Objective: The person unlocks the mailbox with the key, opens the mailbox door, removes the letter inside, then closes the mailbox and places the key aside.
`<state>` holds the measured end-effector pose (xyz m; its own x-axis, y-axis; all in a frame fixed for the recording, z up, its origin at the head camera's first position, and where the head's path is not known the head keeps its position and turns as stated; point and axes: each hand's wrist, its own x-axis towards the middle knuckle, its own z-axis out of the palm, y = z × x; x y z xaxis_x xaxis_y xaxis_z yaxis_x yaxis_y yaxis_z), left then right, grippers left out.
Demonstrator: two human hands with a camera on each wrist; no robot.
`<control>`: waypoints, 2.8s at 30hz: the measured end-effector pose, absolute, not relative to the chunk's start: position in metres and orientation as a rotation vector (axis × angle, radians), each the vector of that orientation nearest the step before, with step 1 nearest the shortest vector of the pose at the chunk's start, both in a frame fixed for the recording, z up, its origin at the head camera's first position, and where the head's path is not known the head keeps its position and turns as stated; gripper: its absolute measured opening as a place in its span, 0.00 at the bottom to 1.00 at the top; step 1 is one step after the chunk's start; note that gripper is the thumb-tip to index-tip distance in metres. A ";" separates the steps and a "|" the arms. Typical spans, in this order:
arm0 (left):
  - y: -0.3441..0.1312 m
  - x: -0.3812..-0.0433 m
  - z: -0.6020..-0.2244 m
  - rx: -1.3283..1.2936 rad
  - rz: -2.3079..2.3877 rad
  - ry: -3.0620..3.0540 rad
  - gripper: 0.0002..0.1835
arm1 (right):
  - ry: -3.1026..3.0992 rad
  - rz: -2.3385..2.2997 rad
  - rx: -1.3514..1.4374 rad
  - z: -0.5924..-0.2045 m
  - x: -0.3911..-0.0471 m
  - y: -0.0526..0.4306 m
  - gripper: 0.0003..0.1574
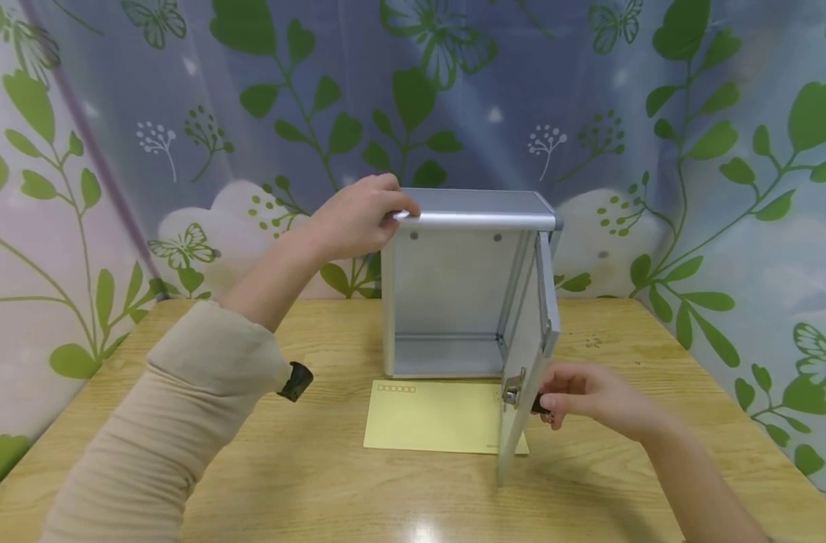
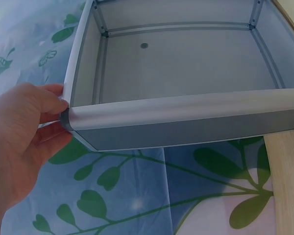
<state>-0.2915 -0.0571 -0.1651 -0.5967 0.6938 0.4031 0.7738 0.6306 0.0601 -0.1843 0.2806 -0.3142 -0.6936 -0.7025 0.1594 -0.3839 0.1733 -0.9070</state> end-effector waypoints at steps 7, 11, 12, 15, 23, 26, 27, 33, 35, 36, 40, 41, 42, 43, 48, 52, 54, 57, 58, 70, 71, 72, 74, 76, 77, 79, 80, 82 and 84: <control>-0.057 -0.290 -0.165 -1.147 -0.320 -2.530 0.17 | 2.189 -1.508 -0.990 -0.316 -0.190 0.257 0.08; -0.056 -0.290 -0.165 -1.150 -0.317 -2.523 0.16 | 2.197 -1.550 -0.956 -0.318 -0.191 0.243 0.11; -0.056 -0.290 -0.165 -1.151 -0.314 -2.520 0.16 | 2.211 -1.559 -0.941 -0.318 -0.191 0.240 0.12; -0.056 -0.290 -0.165 -1.154 -0.310 -2.521 0.16 | 2.256 -1.580 -0.928 -0.320 -0.192 0.230 0.12; -0.056 -0.290 -0.166 -1.149 -0.294 -2.495 0.16 | 2.542 -1.509 -0.944 -0.323 -0.190 0.211 0.10; -0.056 -0.290 -0.167 -1.157 -0.296 -2.484 0.16 | 2.626 -1.474 -0.941 -0.324 -0.190 0.206 0.10; -0.056 -0.289 -0.167 -1.159 -0.297 -2.483 0.16 | 2.660 -1.455 -0.941 -0.323 -0.190 0.205 0.10; -0.056 -0.289 -0.166 -1.164 -0.303 -2.477 0.16 | 2.860 -1.313 -1.055 -0.322 -0.195 0.196 0.10; -0.056 -0.289 -0.166 -1.158 -0.301 -2.480 0.16 | 2.908 -1.257 -1.116 -0.323 -0.198 0.192 0.09; -0.056 -0.289 -0.166 -1.154 -0.301 -2.482 0.16 | 2.928 -1.232 -1.139 -0.323 -0.200 0.190 0.09; -0.055 -0.289 -0.167 -1.134 -0.301 -2.492 0.15 | 2.959 -1.204 -1.145 -0.322 -0.206 0.180 0.08; -0.055 -0.289 -0.167 -1.132 -0.303 -2.493 0.15 | 2.956 -1.217 -1.126 -0.321 -0.208 0.178 0.08; -0.054 -0.289 -0.167 -1.128 -0.305 -2.494 0.15 | 2.948 -1.234 -1.095 -0.321 -0.209 0.176 0.08; -0.054 -0.290 -0.168 -1.125 -0.307 -2.495 0.15 | 2.937 -1.255 -1.067 -0.321 -0.211 0.174 0.09; -0.055 -0.290 -0.169 -1.113 -0.312 -2.494 0.12 | 2.915 -1.335 -0.961 -0.323 -0.216 0.164 0.10; -0.055 -0.289 -0.169 -1.112 -0.307 -2.492 0.14 | 2.996 -1.316 -0.963 -0.324 -0.218 0.158 0.12; -0.055 -0.289 -0.168 -1.114 -0.301 -2.489 0.13 | 3.032 -1.291 -0.992 -0.324 -0.218 0.156 0.13; -0.054 -0.289 -0.168 -1.116 -0.296 -2.486 0.12 | 3.040 -1.258 -1.014 -0.322 -0.218 0.154 0.13; -0.054 -0.289 -0.168 -1.113 -0.296 -2.488 0.12 | 3.034 -1.249 -1.016 -0.321 -0.218 0.154 0.13; -0.054 -0.287 -0.166 -1.095 -0.281 -2.492 0.14 | 3.042 -1.016 -1.035 -0.311 -0.225 0.150 0.19; -0.054 -0.287 -0.165 -1.094 -0.280 -2.492 0.14 | 3.040 -1.016 -1.037 -0.311 -0.226 0.149 0.19; -0.054 -0.286 -0.165 -1.092 -0.281 -2.494 0.14 | 3.036 -1.022 -1.034 -0.311 -0.228 0.148 0.19; -0.054 -0.286 -0.165 -1.088 -0.280 -2.500 0.14 | 3.021 -1.043 -1.026 -0.311 -0.232 0.146 0.18; -0.053 -0.286 -0.165 -1.088 -0.280 -2.510 0.14 | 3.000 -1.077 -0.997 -0.311 -0.235 0.145 0.17; -0.053 -0.285 -0.165 -1.088 -0.280 -2.516 0.14 | 2.990 -1.095 -0.981 -0.312 -0.237 0.144 0.17; -0.052 -0.285 -0.164 -1.089 -0.278 -2.526 0.14 | 2.967 -1.132 -0.936 -0.312 -0.240 0.143 0.16; -0.052 -0.285 -0.164 -1.092 -0.277 -2.530 0.14 | 2.957 -1.150 -0.911 -0.313 -0.241 0.142 0.16; -0.050 -0.285 -0.164 -1.091 -0.273 -2.538 0.14 | 2.945 -1.174 -0.869 -0.313 -0.244 0.140 0.16; -0.050 -0.285 -0.163 -1.089 -0.271 -2.540 0.14 | 2.944 -1.185 -0.831 -0.313 -0.247 0.138 0.16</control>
<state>-0.2848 -0.0496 -0.1633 -0.6367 0.6590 0.4004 0.7286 0.6841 0.0328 -0.2466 0.1383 -0.3133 -0.8627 -0.4022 0.3064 -0.5023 0.6126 -0.6103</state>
